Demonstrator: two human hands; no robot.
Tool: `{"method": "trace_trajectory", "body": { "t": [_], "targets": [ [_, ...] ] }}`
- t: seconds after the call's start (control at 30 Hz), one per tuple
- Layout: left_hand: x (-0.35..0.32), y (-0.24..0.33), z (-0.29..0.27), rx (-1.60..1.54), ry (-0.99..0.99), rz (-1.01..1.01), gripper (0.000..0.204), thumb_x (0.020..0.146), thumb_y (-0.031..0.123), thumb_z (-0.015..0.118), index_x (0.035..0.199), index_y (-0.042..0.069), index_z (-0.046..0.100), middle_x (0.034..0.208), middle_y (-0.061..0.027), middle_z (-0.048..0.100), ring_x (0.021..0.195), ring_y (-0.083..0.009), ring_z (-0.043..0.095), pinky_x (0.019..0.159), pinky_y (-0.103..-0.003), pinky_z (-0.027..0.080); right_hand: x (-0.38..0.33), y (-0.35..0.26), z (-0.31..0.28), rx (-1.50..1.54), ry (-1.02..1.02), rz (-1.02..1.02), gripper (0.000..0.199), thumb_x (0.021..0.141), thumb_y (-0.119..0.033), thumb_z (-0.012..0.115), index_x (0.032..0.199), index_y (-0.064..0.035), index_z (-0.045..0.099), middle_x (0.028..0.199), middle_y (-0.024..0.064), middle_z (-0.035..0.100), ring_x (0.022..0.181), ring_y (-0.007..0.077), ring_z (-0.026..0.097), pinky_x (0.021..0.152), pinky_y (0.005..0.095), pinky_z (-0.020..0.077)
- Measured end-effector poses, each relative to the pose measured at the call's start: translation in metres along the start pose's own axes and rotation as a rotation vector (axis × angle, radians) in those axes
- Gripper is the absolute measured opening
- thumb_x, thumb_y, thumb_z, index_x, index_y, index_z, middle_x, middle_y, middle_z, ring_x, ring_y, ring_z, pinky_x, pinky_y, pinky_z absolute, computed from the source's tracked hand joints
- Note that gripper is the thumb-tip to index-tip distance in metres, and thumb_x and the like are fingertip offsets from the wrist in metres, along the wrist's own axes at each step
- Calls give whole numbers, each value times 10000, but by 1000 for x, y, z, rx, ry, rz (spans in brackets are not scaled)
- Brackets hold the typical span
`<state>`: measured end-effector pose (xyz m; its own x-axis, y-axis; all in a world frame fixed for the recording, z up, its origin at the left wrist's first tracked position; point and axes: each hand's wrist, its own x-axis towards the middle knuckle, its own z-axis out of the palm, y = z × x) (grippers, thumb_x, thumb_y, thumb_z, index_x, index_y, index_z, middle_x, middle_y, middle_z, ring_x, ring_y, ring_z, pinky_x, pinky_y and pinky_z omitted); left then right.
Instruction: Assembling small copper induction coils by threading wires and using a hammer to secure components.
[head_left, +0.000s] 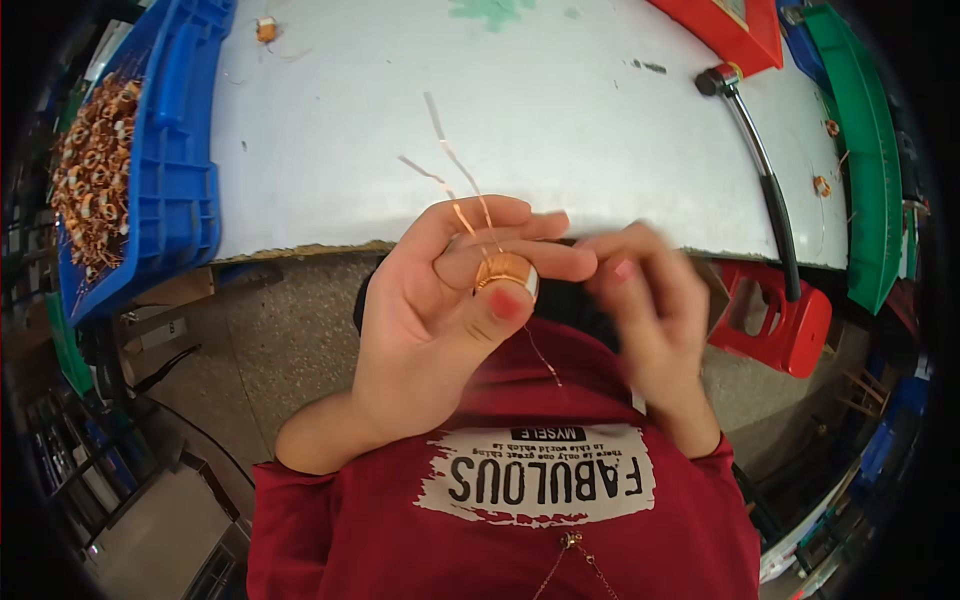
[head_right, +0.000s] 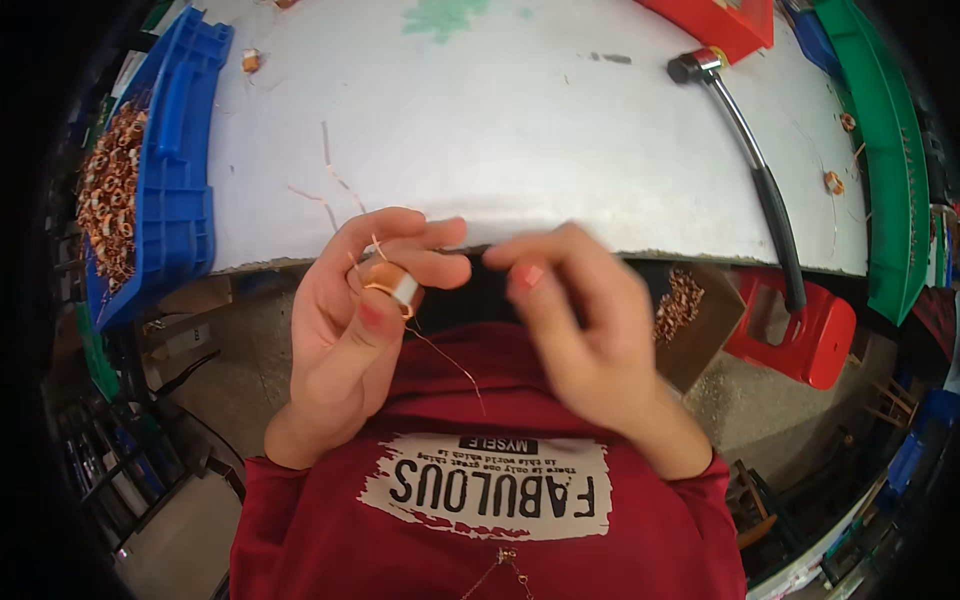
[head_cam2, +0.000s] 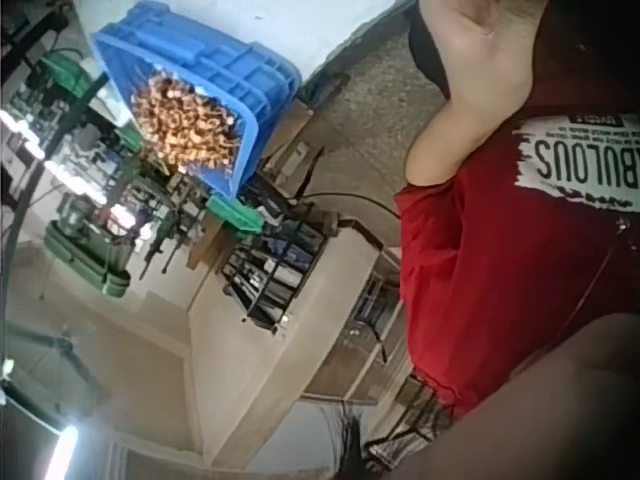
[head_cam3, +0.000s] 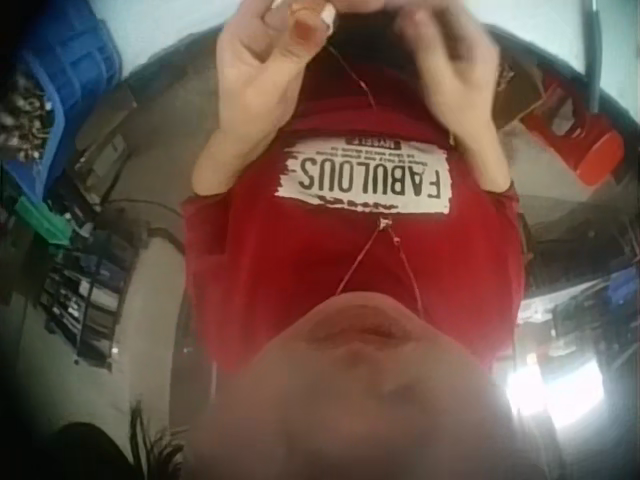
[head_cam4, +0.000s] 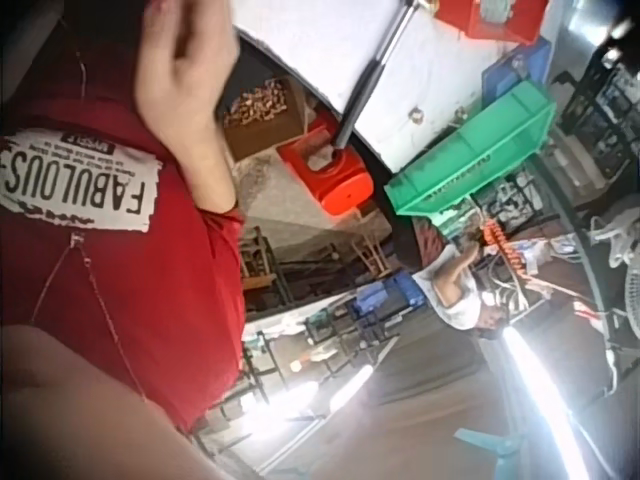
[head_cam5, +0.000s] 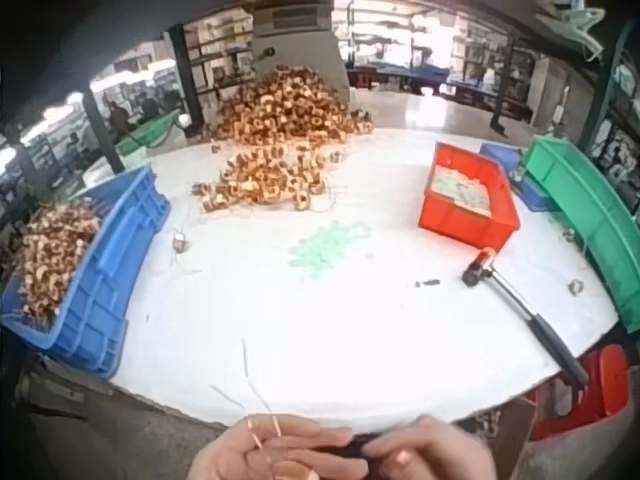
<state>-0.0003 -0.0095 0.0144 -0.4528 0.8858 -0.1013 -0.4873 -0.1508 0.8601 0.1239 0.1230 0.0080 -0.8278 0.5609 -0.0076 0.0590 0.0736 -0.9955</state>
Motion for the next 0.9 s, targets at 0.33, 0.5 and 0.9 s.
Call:
{"method": "trace_trajectory", "body": {
  "t": [0.33,0.5,0.9],
  "targets": [
    [1,6,7,-114,175,-50,465,973,336,486,1281,-7,420,1299,-166,524,1279,-221,389,989,-332,326,5,14,40,365,-187,-98,73,879,-43,572,942,-28,608,852,58,605,698,142,527,661,228,432],
    [7,0,-2,-92,239,-71,435,975,330,483,1258,3,441,1318,-167,505,1273,-229,400,980,-337,305,3,2,26,-229,-202,25,153,814,31,606,956,-26,617,654,23,535,581,168,487,584,257,407],
    [6,-6,-4,2,204,145,338,954,104,530,1237,14,368,1241,-214,554,1253,-241,445,1045,-347,326,-1,17,15,-567,-122,-525,179,738,12,645,906,-50,652,659,49,546,532,202,431,561,283,392]
  ]
}}
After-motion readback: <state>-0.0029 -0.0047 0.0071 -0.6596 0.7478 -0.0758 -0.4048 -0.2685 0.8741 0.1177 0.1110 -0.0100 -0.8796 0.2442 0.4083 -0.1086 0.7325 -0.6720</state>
